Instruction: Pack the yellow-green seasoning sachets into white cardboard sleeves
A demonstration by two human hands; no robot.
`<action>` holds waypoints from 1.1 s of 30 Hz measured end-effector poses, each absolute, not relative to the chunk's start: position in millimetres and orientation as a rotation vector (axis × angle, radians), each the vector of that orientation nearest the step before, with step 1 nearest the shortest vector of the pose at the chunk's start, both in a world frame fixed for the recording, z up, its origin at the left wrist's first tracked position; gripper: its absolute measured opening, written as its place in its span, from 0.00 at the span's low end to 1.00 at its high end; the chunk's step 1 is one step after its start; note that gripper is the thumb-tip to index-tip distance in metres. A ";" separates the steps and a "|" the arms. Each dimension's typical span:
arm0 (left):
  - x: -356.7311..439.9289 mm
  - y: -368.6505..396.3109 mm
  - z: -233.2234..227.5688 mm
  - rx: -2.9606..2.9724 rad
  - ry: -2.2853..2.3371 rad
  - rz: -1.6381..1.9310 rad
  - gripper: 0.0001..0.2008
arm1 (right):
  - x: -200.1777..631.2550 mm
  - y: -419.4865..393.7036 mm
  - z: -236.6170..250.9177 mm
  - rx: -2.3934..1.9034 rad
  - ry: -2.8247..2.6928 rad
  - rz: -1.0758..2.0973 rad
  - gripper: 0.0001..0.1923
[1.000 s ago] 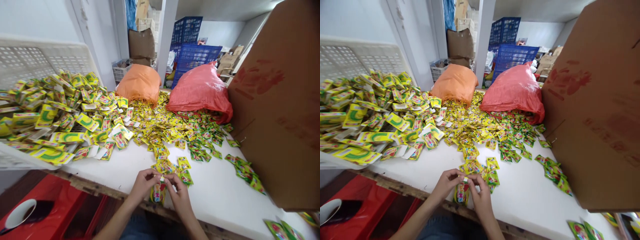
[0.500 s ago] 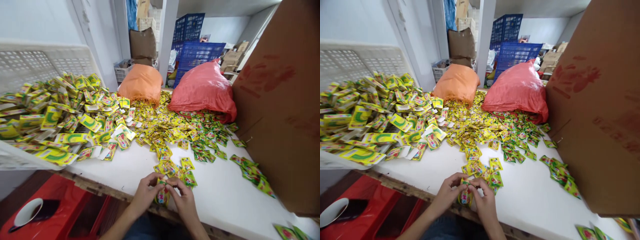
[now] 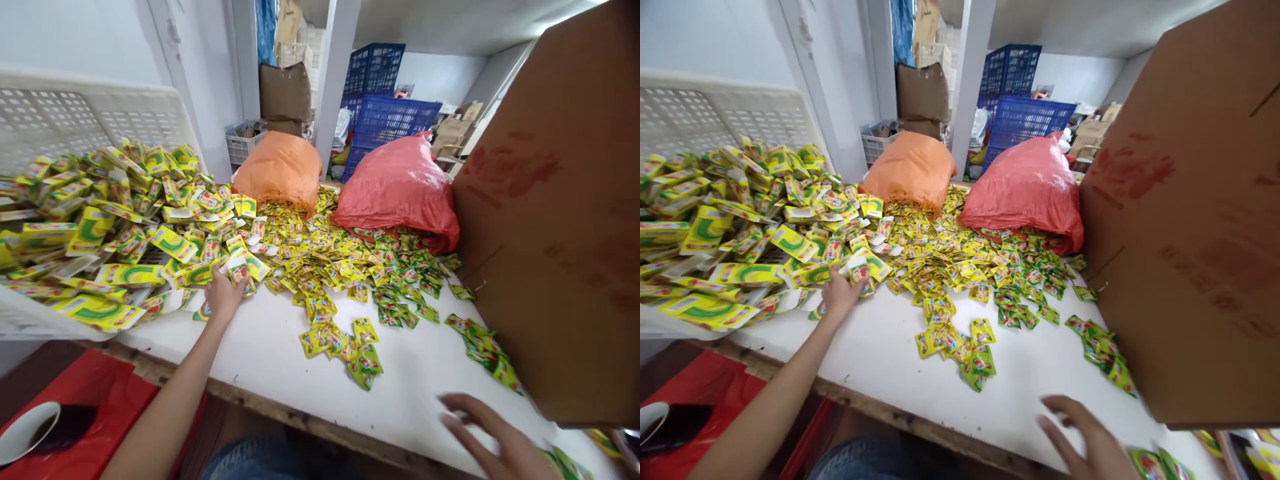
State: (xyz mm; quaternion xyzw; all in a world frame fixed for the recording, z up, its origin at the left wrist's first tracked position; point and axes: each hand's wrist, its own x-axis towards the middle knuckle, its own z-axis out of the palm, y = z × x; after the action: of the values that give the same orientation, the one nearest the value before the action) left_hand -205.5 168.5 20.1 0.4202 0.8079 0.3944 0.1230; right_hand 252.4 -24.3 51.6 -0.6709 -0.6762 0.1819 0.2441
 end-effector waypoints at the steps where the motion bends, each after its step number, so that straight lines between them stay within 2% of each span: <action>1: -204.6 172.8 19.4 1.221 2.308 1.143 0.41 | 227.2 -11.8 48.5 -1.759 -1.846 0.626 0.13; 3: -197.3 172.3 19.5 1.226 2.198 1.125 0.34 | 177.2 16.3 40.6 -1.617 -1.836 0.783 0.10; 5: -187.9 161.3 19.5 1.241 2.071 1.126 0.24 | 141.0 42.5 33.8 -1.620 -1.764 0.746 0.08; 7: -178.3 142.1 17.1 1.246 1.937 1.142 0.19 | 121.0 62.0 30.9 -1.656 -1.757 0.618 0.07; 10: -161.8 107.3 8.8 1.215 1.748 1.139 0.20 | 101.6 77.5 32.1 -1.525 -2.028 0.470 0.14; 13: -144.4 79.5 0.4 1.054 1.542 1.116 0.22 | 75.2 82.4 30.2 -1.386 -2.226 0.455 0.20; 17: -133.8 64.2 -4.4 0.885 1.445 1.092 0.23 | 47.5 80.0 21.1 -1.456 -2.190 0.473 0.13; 21: -135.4 59.2 -2.3 0.868 1.438 1.049 0.23 | 72.2 69.8 27.2 -1.435 -2.157 0.559 0.05; 25: -130.0 53.2 1.2 0.754 1.391 0.996 0.23 | 146.2 69.2 52.9 -1.465 -2.013 0.720 0.10; 28: -121.0 50.7 1.5 0.719 1.350 0.976 0.22 | 192.0 78.8 70.0 -1.516 -1.999 0.805 0.06; 31: -111.4 49.2 1.6 0.756 1.327 0.983 0.22 | 204.4 89.6 68.8 -1.507 -2.176 0.887 0.05; 33: -104.5 46.8 2.1 0.777 1.310 0.984 0.22 | 198.2 95.7 56.7 -1.508 -2.238 0.909 0.10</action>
State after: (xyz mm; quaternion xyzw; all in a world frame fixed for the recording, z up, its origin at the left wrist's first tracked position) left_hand -104.5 46.8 2.1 0.3376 0.5689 0.4273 0.6163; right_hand 198.2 95.7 56.7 -0.5237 -0.7775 0.3158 0.1466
